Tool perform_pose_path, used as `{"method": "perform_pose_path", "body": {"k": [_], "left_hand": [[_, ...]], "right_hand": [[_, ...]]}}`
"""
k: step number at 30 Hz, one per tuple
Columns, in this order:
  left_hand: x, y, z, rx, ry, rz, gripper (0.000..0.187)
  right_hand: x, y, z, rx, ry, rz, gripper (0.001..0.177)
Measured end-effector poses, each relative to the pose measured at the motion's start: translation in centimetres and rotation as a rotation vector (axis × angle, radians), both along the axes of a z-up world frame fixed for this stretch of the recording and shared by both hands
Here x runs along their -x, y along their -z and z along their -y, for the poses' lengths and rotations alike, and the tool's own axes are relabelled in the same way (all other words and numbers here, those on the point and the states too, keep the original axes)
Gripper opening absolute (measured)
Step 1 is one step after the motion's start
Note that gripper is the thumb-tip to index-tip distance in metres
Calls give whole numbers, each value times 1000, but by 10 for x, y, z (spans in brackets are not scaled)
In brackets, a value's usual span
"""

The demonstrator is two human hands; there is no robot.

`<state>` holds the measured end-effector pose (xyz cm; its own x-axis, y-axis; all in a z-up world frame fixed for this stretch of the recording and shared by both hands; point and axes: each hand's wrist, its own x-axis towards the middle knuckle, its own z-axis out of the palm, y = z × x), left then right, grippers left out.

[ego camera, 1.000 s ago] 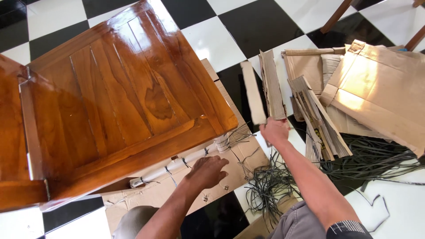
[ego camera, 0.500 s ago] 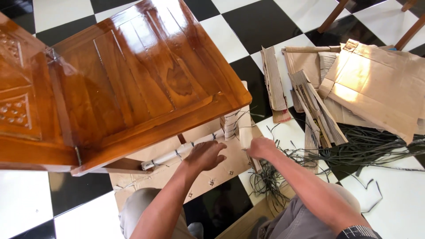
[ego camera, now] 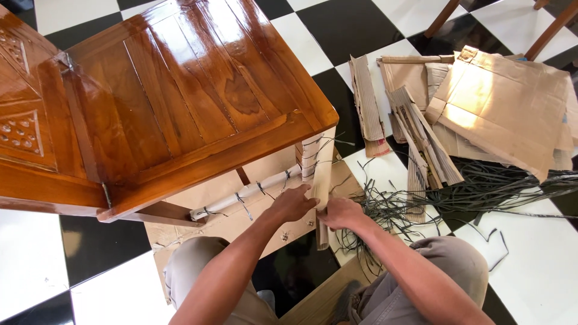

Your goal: The person wraps the legs of a wooden chair with cardboard and ties it in place using black plastic strips.

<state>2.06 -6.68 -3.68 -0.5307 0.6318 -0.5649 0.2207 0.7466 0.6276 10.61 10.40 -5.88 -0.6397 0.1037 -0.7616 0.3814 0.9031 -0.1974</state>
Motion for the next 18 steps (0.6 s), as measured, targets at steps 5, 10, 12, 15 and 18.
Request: {"method": "perform_pose_path", "body": {"k": [5, 10, 12, 15, 18], "left_hand": [[3, 66, -15, -12, -67, -83, 58], [8, 86, -24, 65, -71, -183, 52], [10, 76, -25, 54, -154, -182, 49], [8, 25, -24, -18, -193, -157, 47], [10, 1, -20, -154, -289, -189, 44]], "right_hand": [[-7, 8, -2, 76, -18, -8, 53], [-5, -15, -1, 162, -92, -33, 53], [-5, -51, -1, 136, -90, -51, 41], [2, -63, -15, 89, -93, -107, 47], [7, -115, -13, 145, 14, -89, 44]]}}
